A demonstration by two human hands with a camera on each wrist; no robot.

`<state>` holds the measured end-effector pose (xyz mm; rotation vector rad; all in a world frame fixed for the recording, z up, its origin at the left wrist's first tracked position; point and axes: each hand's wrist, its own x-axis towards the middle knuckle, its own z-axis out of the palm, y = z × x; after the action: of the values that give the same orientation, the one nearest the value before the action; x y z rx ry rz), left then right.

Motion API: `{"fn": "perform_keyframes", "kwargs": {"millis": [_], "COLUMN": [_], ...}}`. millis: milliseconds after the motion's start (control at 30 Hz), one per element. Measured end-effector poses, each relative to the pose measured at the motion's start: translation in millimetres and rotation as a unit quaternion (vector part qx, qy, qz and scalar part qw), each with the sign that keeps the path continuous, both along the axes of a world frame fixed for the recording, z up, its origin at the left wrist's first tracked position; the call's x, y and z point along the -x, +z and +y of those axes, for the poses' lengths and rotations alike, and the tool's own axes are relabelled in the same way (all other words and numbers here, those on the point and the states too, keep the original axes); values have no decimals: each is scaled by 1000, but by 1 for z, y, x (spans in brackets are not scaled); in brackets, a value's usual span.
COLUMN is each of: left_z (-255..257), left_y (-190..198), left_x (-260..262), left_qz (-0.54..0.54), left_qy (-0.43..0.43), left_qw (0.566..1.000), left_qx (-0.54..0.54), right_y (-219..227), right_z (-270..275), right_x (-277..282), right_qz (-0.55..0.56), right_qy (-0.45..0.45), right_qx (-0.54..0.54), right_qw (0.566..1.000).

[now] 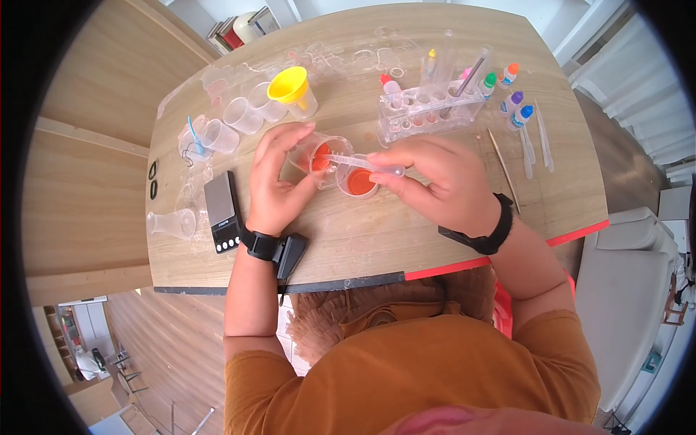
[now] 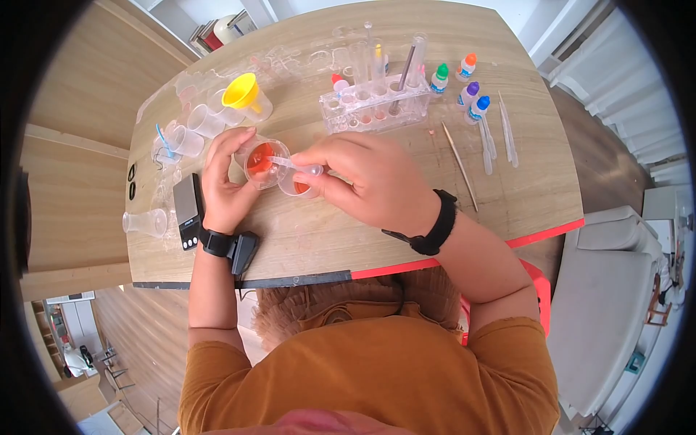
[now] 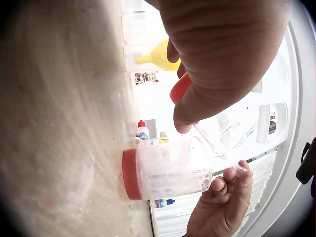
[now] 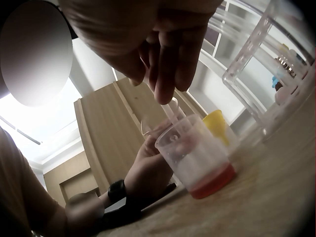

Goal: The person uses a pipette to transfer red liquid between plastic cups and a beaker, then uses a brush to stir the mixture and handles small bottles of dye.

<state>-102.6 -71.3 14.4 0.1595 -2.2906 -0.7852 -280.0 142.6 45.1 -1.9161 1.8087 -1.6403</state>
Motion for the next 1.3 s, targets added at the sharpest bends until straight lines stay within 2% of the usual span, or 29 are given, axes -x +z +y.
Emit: {"fn": "perform_keyframes", "kwargs": {"millis": [433, 500, 633, 933, 1100, 1233, 1300], "left_z": [1, 1, 0, 0, 0, -2, -2], "left_y": [0, 0, -2, 0, -1, -4, -4], "left_x": [0, 0, 2, 1, 2, 2, 3], "left_qz": [-6, -6, 0, -11, -5, -1, -1], "left_qy": [2, 2, 3, 9, 11, 17, 21], "left_qw": [1000, 1000, 1000, 1000, 1000, 1000, 1000], "left_qx": [5, 3, 7, 4, 13, 9, 10], "right_y": [-2, 4, 3, -1, 4, 10, 14], "right_z": [0, 1, 1, 0, 2, 7, 10], "right_x": [1, -1, -1, 4, 6, 9, 9], "right_qz": [3, -17, -13, -17, -76, -75, -132], "right_qy": [13, 6, 7, 7, 1, -26, -48], "right_qx": [26, -20, -24, 11, 23, 38, 35], "right_qw": [1000, 1000, 1000, 1000, 997, 996, 989]}}
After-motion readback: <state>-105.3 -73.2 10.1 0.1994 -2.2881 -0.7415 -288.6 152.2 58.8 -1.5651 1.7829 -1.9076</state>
